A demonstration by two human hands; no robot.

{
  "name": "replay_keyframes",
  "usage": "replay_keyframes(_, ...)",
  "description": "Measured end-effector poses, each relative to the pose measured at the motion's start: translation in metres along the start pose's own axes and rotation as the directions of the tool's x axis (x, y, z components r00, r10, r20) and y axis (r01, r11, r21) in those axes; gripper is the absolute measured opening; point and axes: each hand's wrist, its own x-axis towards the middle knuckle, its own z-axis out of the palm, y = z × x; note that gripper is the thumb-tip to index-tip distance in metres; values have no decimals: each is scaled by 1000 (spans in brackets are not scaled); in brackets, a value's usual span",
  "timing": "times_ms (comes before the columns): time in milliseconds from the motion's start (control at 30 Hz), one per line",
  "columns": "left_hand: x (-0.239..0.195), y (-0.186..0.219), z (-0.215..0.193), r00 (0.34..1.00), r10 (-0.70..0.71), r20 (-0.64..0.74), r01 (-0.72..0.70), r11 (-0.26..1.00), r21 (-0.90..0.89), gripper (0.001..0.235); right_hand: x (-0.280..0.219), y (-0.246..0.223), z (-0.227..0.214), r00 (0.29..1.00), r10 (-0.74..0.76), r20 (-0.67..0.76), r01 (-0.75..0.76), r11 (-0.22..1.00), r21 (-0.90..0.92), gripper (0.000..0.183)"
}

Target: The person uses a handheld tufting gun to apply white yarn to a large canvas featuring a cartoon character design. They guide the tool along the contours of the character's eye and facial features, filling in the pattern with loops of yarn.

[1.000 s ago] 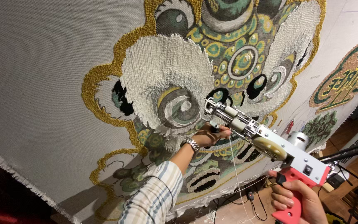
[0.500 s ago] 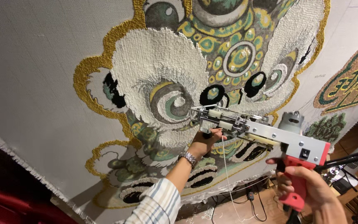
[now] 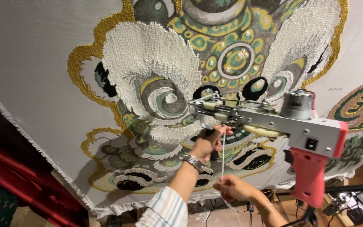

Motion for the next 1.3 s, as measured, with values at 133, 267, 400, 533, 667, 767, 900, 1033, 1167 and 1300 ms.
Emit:
replay_keyframes(133, 3, 26, -37, 987, 149, -53, -149, 989, 4, 22, -32, 112, -57, 875, 93, -475, -296, 879, -373, 45)
replay_keyframes(267, -14, 66, -95, 950, 242, -195, -213, 964, 160, 33, -169, 193, -89, 436, 280, -855, -664, 742, -95, 54)
replay_keyframes(400, -48, 112, -136, 914, 290, -283, -229, 946, 230, 37, -241, 200, -99, 222, 463, -858, -826, 557, 86, 62)
replay_keyframes(533, -83, 121, -156, 905, 266, -330, -193, 952, 239, 39, -253, 156, -130, 256, 406, -877, -845, 535, 1, 72)
replay_keyframes(667, -105, 92, -178, 917, 246, -314, -180, 958, 223, 34, -212, 40, -193, 419, -37, -907, -610, 728, -312, 84)
replay_keyframes(767, -109, 54, -201, 893, 25, -449, 68, 980, 189, 27, -163, -152, -230, 390, -280, -877, 471, 879, -72, 58)
replay_keyframes(900, -118, -5, -240, 947, 76, -314, -30, 989, 147, 32, -138, -390, -172, 437, -471, -766, 791, 606, 78, 54)
replay_keyframes(1033, -133, -27, -274, 966, 126, -224, -104, 989, 107, 33, -114, -449, -109, 398, -627, -670, 791, 604, -95, 48)
replay_keyframes(1167, -160, -5, -303, 947, 101, -304, -25, 970, 243, 28, -82, -424, -119, 440, -551, -709, 541, 793, -280, 42)
replay_keyframes(1300, -173, 22, -324, 899, -27, -437, 228, 880, 416, 38, -42, -299, -154, 704, -281, -653, -379, 628, -680, 39)
